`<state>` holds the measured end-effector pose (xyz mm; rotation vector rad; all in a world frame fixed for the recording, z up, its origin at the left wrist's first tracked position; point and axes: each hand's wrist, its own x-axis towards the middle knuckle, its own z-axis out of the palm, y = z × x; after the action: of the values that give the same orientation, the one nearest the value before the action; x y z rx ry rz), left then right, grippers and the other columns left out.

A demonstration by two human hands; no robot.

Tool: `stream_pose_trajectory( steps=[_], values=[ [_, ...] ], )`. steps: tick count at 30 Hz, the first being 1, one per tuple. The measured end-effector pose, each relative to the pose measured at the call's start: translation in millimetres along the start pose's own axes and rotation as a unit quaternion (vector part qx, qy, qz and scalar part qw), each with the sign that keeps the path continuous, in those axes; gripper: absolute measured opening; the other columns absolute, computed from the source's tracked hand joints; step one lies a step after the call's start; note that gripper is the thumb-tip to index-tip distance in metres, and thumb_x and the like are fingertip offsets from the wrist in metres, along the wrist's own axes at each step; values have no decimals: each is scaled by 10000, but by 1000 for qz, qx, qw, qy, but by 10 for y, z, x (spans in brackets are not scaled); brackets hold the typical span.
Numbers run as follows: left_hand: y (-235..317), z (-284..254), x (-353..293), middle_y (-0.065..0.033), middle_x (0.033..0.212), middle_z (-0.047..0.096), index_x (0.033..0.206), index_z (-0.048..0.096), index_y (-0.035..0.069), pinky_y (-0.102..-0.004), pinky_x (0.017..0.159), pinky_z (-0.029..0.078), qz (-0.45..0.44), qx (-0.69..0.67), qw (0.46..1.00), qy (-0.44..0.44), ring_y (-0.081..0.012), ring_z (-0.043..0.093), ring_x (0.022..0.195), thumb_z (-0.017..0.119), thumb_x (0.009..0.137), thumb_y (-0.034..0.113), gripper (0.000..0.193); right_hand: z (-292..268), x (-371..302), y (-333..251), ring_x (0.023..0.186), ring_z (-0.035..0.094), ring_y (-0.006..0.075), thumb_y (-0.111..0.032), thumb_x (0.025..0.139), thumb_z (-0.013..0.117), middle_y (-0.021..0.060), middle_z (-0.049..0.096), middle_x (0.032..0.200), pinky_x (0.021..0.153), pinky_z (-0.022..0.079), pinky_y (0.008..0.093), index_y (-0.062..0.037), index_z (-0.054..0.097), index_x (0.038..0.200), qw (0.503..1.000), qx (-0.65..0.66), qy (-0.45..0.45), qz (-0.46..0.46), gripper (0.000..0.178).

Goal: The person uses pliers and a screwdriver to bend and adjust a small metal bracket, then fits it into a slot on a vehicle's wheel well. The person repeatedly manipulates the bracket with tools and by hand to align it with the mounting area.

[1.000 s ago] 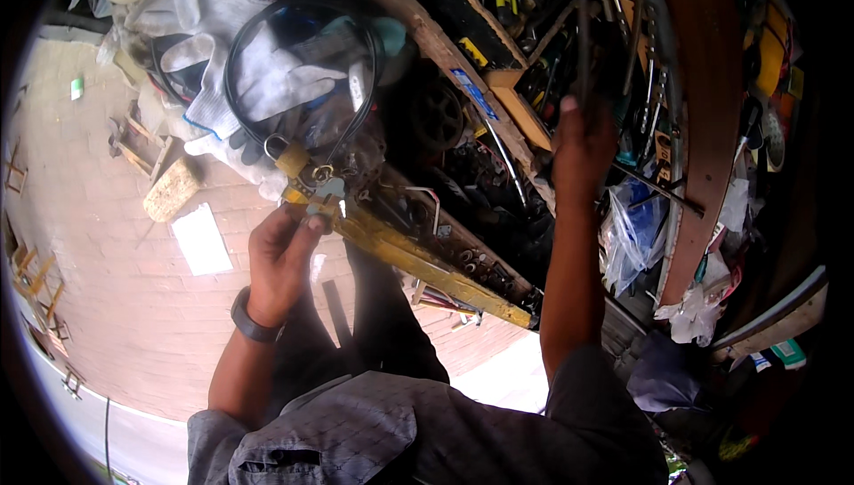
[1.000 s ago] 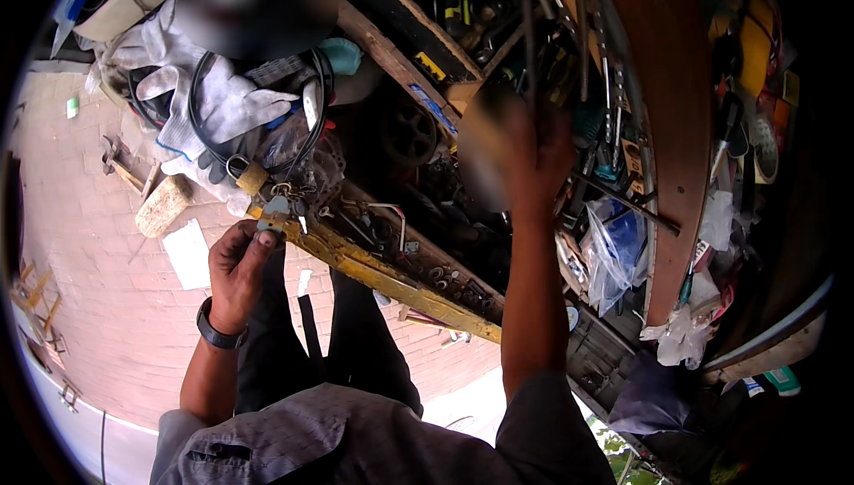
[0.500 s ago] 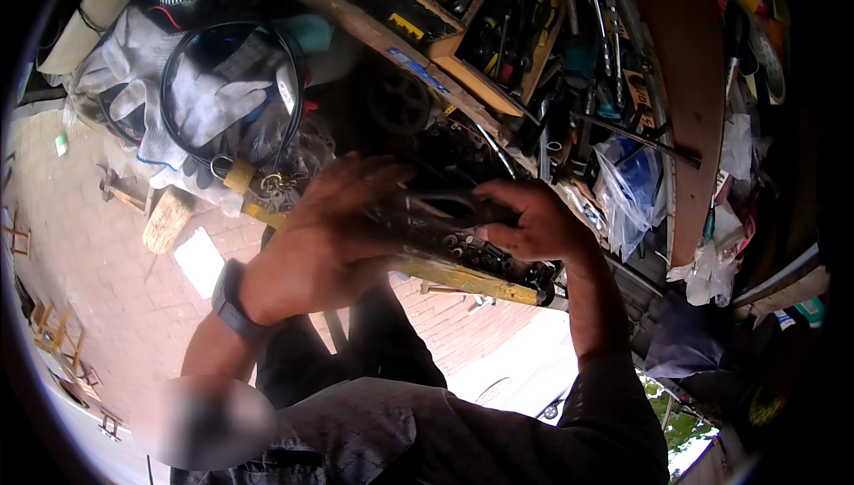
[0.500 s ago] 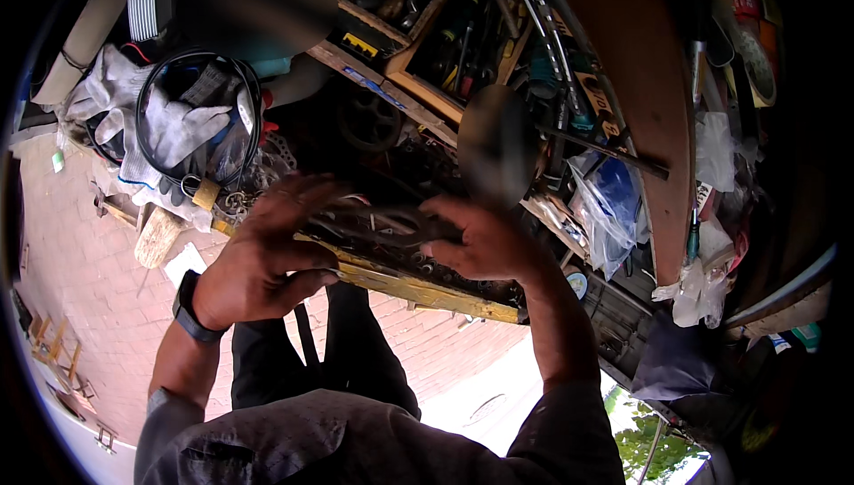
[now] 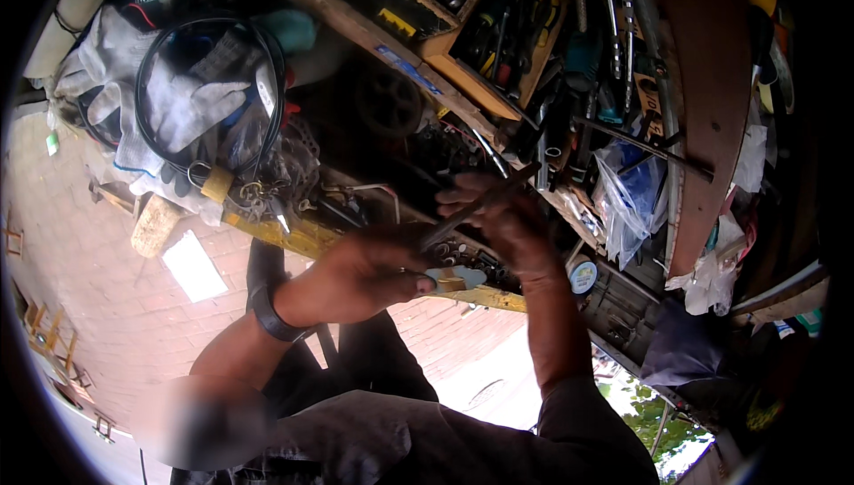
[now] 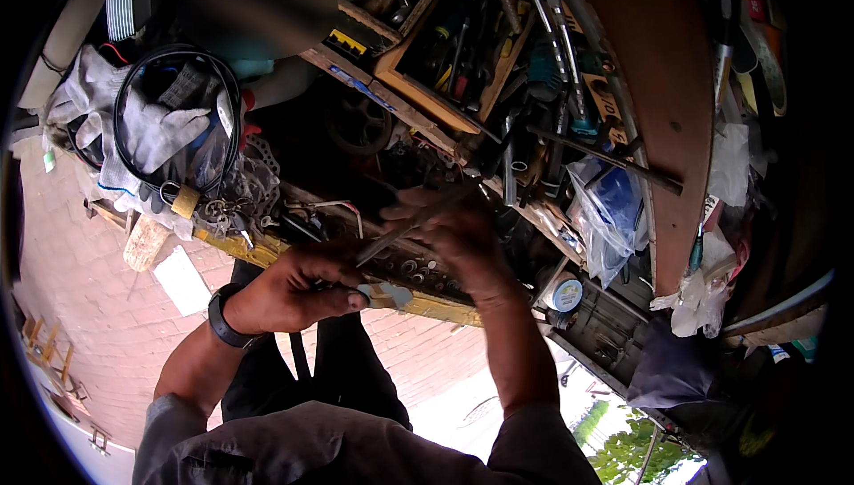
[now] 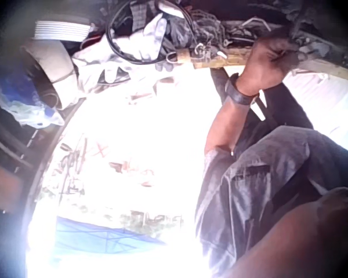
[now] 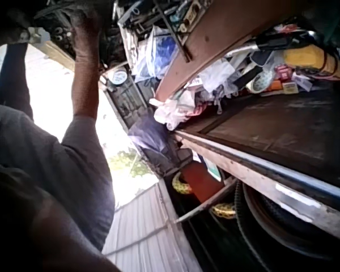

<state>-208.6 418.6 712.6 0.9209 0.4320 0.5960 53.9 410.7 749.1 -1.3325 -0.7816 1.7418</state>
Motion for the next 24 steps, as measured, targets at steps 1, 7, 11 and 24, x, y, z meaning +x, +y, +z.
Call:
stream_pose_trajectory(
  steps=[1, 7, 11, 24],
  values=[
    [-48, 25, 19, -117, 1022, 694, 1019, 744, 9, -344, 790, 511, -12, -7, 1000, -1, -219, 665, 896, 776, 910, 101, 146, 188, 10, 85, 1100, 709, 304, -217, 988, 628, 227, 717, 1130, 922, 590, 391, 72, 577, 1294, 1000, -3, -7, -8, 424],
    [46, 15, 43, -111, 1117, 693, 1056, 747, 5, -331, 863, 504, -63, -70, 995, 23, -194, 650, 995, 758, 925, 71, 147, 302, 291, -99, 1025, 732, 302, -241, 1036, 579, 169, 739, 1072, 944, 586, 437, 7, 609, 1207, 994, 86, 11, 72, 303],
    [96, -150, -97, -175, 1381, 615, 1055, 753, 14, -383, 1039, 473, 34, -116, 982, 146, -259, 611, 1237, 754, 922, 56, 140, 191, 821, -427, 893, 742, 292, -281, 1003, 638, 114, 726, 932, 810, 614, 426, -55, 619, 1215, 992, -2, 124, 14, 310],
    [-300, -802, -428, -94, 823, 644, 1017, 694, -22, -313, 668, 490, 39, 216, 934, 282, -186, 628, 731, 670, 954, 58, 104, -576, 2403, -977, 1051, 676, 271, -212, 937, 713, 107, 717, 1174, 849, 524, 405, -81, 659, 1308, 803, -471, 331, -155, 397]
  ],
)
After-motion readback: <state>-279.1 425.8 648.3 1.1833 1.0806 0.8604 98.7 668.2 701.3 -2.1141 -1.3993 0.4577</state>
